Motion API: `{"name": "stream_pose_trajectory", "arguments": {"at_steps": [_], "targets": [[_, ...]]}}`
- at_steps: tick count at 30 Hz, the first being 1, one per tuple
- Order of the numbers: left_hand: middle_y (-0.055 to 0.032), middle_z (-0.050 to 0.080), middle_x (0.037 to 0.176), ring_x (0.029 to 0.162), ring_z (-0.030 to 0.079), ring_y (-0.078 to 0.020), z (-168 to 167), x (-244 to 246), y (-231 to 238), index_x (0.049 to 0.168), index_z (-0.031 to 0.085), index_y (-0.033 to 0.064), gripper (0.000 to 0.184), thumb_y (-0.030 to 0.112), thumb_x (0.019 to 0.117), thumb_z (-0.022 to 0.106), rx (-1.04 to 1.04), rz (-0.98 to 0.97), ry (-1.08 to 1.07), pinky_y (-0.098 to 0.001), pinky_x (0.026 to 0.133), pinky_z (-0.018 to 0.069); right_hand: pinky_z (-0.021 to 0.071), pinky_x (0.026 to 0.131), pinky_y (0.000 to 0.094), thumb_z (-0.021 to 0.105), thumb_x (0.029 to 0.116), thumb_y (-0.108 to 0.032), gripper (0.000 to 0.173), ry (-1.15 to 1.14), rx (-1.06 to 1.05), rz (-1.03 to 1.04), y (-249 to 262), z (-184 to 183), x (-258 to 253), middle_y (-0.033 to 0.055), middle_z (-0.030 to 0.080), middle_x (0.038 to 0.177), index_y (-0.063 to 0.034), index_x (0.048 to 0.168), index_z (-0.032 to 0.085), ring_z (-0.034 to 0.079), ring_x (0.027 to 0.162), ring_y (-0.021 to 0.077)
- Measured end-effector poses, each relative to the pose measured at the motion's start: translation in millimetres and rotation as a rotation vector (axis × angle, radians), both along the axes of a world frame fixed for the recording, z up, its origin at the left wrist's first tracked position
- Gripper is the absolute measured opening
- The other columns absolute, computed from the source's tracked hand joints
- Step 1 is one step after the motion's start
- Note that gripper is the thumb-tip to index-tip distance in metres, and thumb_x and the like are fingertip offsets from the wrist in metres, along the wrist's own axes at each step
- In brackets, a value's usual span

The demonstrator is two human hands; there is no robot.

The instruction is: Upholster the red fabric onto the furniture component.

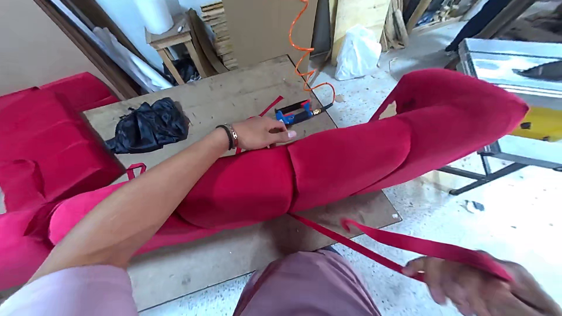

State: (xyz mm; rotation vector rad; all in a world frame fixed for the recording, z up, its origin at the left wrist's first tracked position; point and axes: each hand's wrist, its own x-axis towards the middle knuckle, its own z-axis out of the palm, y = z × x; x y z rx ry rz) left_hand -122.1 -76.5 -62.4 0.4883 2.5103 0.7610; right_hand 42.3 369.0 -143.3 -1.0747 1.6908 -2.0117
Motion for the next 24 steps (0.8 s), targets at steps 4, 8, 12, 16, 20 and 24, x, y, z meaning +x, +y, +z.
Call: {"name": "stream_pose_trajectory", "arguments": {"at_steps": [4,8,12,16,20,24], "targets": [[-0.0122,0.07,0.103,0.09,0.066,-0.0201,-2.5,0.1,8.1,0.129,0.064,0.0072,0.042,0.04,0.1102,0.045,-0.021,-0.042,0.047,-0.0428,0.084,0.0544,0.0578,0.096,0.0402,0.048,0.1092,-0.032,0.028,0.074,0.013,-0.073,-15.0,44.4,40.0,-0.0029,0.071,0.084,-0.0162,0.098,0.067,0.072,0.089,0.0126],[-0.0115,0.072,0.1,0.086,0.072,-0.0198,-2.4,-3.3,10.4,0.125,0.066,0.0059,0.037,0.035,0.1085,0.052,0.025,-0.003,0.149,-0.0418,0.079,0.0609,0.0628,0.081,0.033,0.051,0.1088,-0.034,0.026,0.368,0.157,-0.09,-88.1,96.3,30.5,-0.0031,0.07,0.086,-0.0157,0.101,0.066,0.071,0.084,0.0092],[-0.0115,0.071,0.099,0.086,0.073,-0.0177,15.2,13.5,10.3,0.115,0.067,0.0004,0.026,0.022,0.1065,0.057,0.175,0.146,0.259,-0.0387,0.079,0.0625,0.0548,0.052,0.0228,0.049,0.108,-0.028,0.037,0.565,0.239,-0.252,-176.0,145.3,-46.4,-0.0071,0.065,0.068,-0.0093,0.084,0.07,0.061,0.058,0.0012],[-0.0059,0.074,0.094,0.082,0.074,-0.0126,18.1,35.7,7.5,0.105,0.067,-0.0001,0.009,0.002,0.098,0.063,0.441,0.123,0.281,-0.0333,0.075,0.0651,0.0567,0.058,0.0273,0.04,0.1124,-0.02,0.037,0.333,0.129,-0.081,-238.9,167.3,-134.8,-0.0034,0.054,0.06,-0.0016,0.09,0.063,0.058,0.054,0.0075],[-0.0076,0.075,0.11,0.099,0.072,-0.0128,21.4,63.2,6.8,0.115,0.071,-0.0016,0.028,0.006,0.0911,0.057,0.523,-0.061,0.303,-0.0326,0.09,0.0602,0.0615,0.062,0.0322,0.038,0.113,-0.022,0.037,0.165,0.113,0.045,-264.8,173.7,-177.3,-0.0017,0.053,0.059,-0.0009,0.093,0.061,0.062,0.055,0.0116],[-0.0027,0.076,0.089,0.081,0.073,-0.0056,13.1,71.5,16.1,0.1,0.076,0.0034,0.016,0.018,0.0988,0.069,0.372,0.005,0.478,-0.0257,0.078,0.0625,0.0618,0.065,0.0324,0.04,0.1127,-0.024,0.037,0.252,0.189,0.147,-272.3,184.8,-188.2,0.0,0.06,0.063,-0.0014,0.095,0.063,0.066,0.06,0.0123]]}}
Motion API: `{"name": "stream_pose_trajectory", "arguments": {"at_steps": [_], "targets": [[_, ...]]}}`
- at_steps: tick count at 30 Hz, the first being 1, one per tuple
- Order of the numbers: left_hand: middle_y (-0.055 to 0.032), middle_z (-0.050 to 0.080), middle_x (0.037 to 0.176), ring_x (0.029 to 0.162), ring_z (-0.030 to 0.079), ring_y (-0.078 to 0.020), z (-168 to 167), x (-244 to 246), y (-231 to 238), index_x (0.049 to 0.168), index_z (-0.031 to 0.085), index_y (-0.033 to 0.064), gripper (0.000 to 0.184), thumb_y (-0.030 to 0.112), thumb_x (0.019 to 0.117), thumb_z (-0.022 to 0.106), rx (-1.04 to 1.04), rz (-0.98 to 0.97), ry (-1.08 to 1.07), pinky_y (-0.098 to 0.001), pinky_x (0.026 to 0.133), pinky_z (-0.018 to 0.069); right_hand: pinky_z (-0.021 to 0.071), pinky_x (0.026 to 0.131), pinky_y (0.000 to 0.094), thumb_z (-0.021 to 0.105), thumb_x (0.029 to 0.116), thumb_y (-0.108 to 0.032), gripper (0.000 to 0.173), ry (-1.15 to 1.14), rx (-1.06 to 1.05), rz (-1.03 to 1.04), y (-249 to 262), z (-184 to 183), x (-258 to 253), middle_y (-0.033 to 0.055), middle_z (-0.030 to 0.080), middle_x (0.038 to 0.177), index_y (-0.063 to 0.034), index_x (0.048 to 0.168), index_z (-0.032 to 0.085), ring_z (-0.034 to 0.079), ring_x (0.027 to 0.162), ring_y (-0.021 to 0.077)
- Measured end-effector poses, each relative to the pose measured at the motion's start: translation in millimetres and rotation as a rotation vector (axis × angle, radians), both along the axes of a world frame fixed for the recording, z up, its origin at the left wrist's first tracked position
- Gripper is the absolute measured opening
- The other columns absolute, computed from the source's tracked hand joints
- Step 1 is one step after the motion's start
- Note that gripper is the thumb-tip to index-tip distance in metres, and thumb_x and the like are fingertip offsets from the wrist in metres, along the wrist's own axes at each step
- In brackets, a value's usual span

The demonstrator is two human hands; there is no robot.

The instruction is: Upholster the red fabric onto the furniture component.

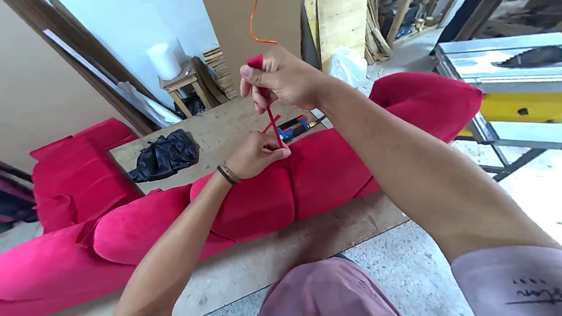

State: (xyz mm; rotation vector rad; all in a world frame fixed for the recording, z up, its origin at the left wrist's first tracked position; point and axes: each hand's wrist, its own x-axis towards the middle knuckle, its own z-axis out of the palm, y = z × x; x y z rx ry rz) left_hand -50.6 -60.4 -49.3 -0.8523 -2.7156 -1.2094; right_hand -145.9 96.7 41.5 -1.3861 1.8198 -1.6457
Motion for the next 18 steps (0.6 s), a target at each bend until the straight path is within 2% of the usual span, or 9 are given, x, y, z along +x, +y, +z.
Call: {"name": "stream_pose_trajectory", "arguments": {"at_steps": [3,6,7,9,11,12,14,16,18], "targets": [[-0.0003,0.072,0.077,0.07,0.067,-0.0053,-4.2,-4.9,0.8,0.087,0.075,0.0061,0.023,0.023,0.1001,0.067,-0.109,0.104,0.091,-0.0285,0.071,0.0577,0.0612,0.065,0.0324,0.038,0.1131,-0.028,0.039,0.031,0.108,-0.067,-4.8,-6.4,-16.0,0.0011,0.064,0.067,-0.002,0.099,0.064,0.067,0.063,0.0128],[-0.0007,0.068,0.073,0.068,0.065,-0.009,-2.0,-11.2,8.5,0.082,0.071,0.0072,0.026,0.024,0.1013,0.066,-0.21,0.183,0.069,-0.0337,0.068,0.0546,0.0612,0.068,0.0384,0.032,0.1129,-0.042,0.054,0.031,0.384,-0.231,3.9,-33.7,-41.6,0.008,0.072,0.081,-0.0017,0.109,0.067,0.071,0.069,0.0179],[-0.0018,0.068,0.073,0.068,0.065,-0.0102,-1.8,-12.5,9.5,0.083,0.07,0.0063,0.026,0.024,0.1017,0.065,-0.201,0.212,0.031,-0.0348,0.068,0.0546,0.0614,0.072,0.0424,0.029,0.1117,-0.049,0.061,0.006,0.491,-0.261,8.6,-44.6,-45.7,0.0111,0.074,0.088,-0.0016,0.11,0.069,0.072,0.074,0.0215],[-0.0021,0.069,0.075,0.07,0.066,-0.0106,-2.7,-15.8,7.5,0.087,0.073,0.0059,0.024,0.021,0.1026,0.064,-0.112,0.284,-0.076,-0.0348,0.07,0.0555,0.059,0.084,0.0502,0.023,0.1075,-0.062,0.078,-0.149,0.622,-0.214,18.6,-67.9,-44.1,0.0186,0.072,0.105,0.0017,0.122,0.065,0.072,0.091,0.0294],[-0.0027,0.069,0.075,0.071,0.065,-0.012,-3.8,-18.3,6.2,0.088,0.073,0.0054,0.024,0.02,0.1034,0.063,-0.042,0.339,-0.167,-0.0358,0.071,0.0546,0.0533,0.096,0.0494,0.017,0.1032,-0.071,0.091,-0.252,0.681,-0.089,26.5,-90.7,-38.3,0.0205,0.07,0.114,0.0043,0.129,0.06,0.069,0.104,0.0286],[-0.0036,0.068,0.074,0.071,0.064,-0.0132,-1.5,-20.2,7.4,0.087,0.072,0.0045,0.025,0.02,0.1034,0.062,-0.052,0.351,-0.192,-0.037,0.071,0.0533,0.0501,0.1,0.0498,0.013,0.1027,-0.071,0.094,-0.237,0.71,-0.032,28.8,-92.6,-35.5,0.0213,0.069,0.118,0.0056,0.13,0.06,0.067,0.109,0.0288],[-0.0048,0.067,0.076,0.071,0.063,-0.0146,2.6,-25.1,9.8,0.088,0.071,0.0041,0.025,0.021,0.1037,0.062,-0.127,0.355,-0.243,-0.0382,0.072,0.0524,0.0471,0.098,0.0497,0.012,0.1032,-0.07,0.095,-0.202,0.75,-0.017,30.4,-89.9,-29.6,0.0218,0.069,0.117,0.0066,0.123,0.063,0.065,0.109,0.0285],[-0.0065,0.07,0.084,0.078,0.065,-0.017,4.9,-33.0,11.8,0.097,0.074,0.0049,0.023,0.023,0.1038,0.062,-0.236,0.366,-0.315,-0.0418,0.078,0.0538,0.048,0.096,0.0465,0.017,0.107,-0.063,0.083,-0.197,0.739,-0.033,31.5,-89.9,-25.7,0.0192,0.07,0.113,0.0049,0.117,0.064,0.066,0.106,0.0252],[-0.0096,0.073,0.091,0.087,0.069,-0.0218,3.9,-46.7,13.8,0.101,0.075,0.0047,0.021,0.022,0.1027,0.063,-0.338,0.36,-0.359,-0.0485,0.086,0.0544,0.0496,0.097,0.0452,0.03,0.111,-0.05,0.067,-0.17,0.743,-0.039,31.4,-84.8,-23.0,0.0175,0.07,0.112,0.0055,0.114,0.067,0.067,0.104,0.0224]]}}
